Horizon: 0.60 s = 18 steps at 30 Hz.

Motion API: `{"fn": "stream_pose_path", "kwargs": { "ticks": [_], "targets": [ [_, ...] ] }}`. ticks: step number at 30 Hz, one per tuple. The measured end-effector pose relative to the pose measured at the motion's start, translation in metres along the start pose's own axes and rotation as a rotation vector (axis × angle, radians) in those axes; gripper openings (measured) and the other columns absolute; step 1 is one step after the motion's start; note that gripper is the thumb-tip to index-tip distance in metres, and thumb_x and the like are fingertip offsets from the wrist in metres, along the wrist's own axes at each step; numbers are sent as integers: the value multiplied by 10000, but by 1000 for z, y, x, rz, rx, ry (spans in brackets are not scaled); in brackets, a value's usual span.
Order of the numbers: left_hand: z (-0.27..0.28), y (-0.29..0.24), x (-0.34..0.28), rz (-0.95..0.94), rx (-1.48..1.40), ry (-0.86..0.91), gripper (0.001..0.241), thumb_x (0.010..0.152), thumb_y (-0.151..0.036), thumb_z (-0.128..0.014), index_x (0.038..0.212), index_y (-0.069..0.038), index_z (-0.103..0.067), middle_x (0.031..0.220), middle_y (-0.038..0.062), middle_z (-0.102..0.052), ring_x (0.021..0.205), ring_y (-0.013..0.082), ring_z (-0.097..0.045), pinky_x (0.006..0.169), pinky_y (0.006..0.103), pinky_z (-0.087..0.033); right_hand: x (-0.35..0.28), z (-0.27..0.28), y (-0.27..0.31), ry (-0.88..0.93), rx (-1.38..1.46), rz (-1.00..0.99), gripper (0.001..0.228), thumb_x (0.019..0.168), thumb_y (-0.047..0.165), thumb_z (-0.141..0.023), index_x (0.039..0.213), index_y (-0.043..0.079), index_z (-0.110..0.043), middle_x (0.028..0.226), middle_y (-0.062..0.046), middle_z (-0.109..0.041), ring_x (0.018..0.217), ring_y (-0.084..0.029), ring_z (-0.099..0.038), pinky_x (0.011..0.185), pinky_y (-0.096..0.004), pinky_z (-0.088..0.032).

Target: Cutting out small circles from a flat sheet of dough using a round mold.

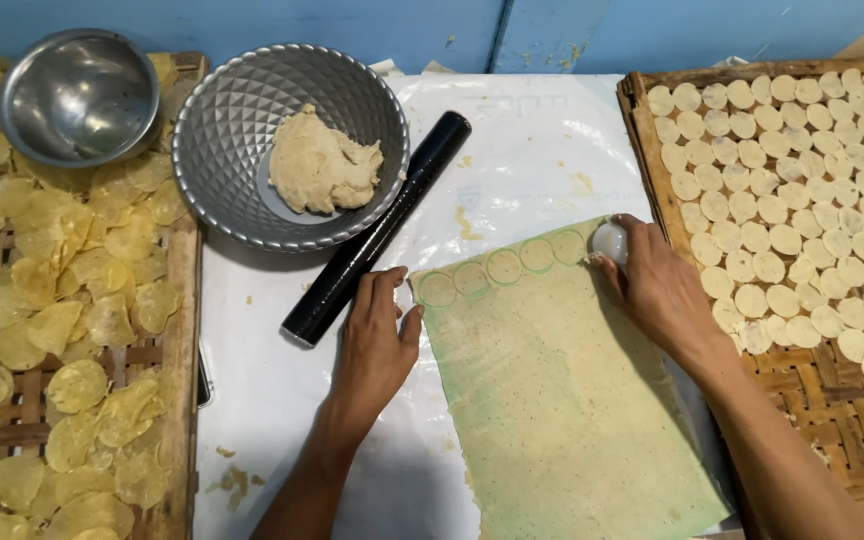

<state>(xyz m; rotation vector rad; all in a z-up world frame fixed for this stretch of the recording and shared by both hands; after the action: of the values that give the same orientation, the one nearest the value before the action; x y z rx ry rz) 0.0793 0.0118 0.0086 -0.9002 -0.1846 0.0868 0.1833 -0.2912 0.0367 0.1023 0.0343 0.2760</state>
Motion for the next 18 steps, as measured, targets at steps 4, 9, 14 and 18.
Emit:
{"fn": "stream_pose_path", "kwargs": {
  "ticks": [4,9,14,18],
  "targets": [
    [1,0,0,10,-1,-1,437,900,-69,-669,1315,-9,-544,1181,174,-579,895,317,-714,725,431,-603,8,4,9,32,-52,44,487,1034,314,-505,1441,67,-406,1077,-219,-613,894,-488,-712,732,-596,-586],
    [-2,2,-1,-3,3,-19,437,894,-64,-676,1312,-14,-556,1179,165,-588,863,309,-717,721,437,-605,20,-10,11,145,-153,51,454,1067,424,-364,1350,77,-437,966,-196,-642,829,-442,-750,690,-552,-589],
    [-5,2,-3,-33,29,-42,435,896,-64,-683,1312,-19,-563,1166,153,-589,842,291,-712,715,429,-603,21,-6,22,184,-205,27,415,1114,402,-304,1265,52,-466,920,-225,-671,784,-455,-759,671,-544,-597],
    [-3,2,-3,-68,39,-82,431,890,-64,-704,1299,-20,-574,1152,148,-599,822,280,-711,703,421,-606,31,-8,14,236,-290,111,446,1086,458,-304,1319,111,-460,953,-188,-680,826,-440,-770,711,-548,-594]
  ]
}}
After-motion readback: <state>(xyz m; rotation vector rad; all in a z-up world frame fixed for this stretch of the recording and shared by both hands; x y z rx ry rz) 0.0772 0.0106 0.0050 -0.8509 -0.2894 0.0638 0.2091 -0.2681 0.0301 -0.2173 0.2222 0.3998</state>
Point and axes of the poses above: each hand's wrist, its own x-axis towards the middle knuckle, its own z-axis out of the back of the hand, y = z × x, the point moved 8 cm from there along x, towards the middle knuckle
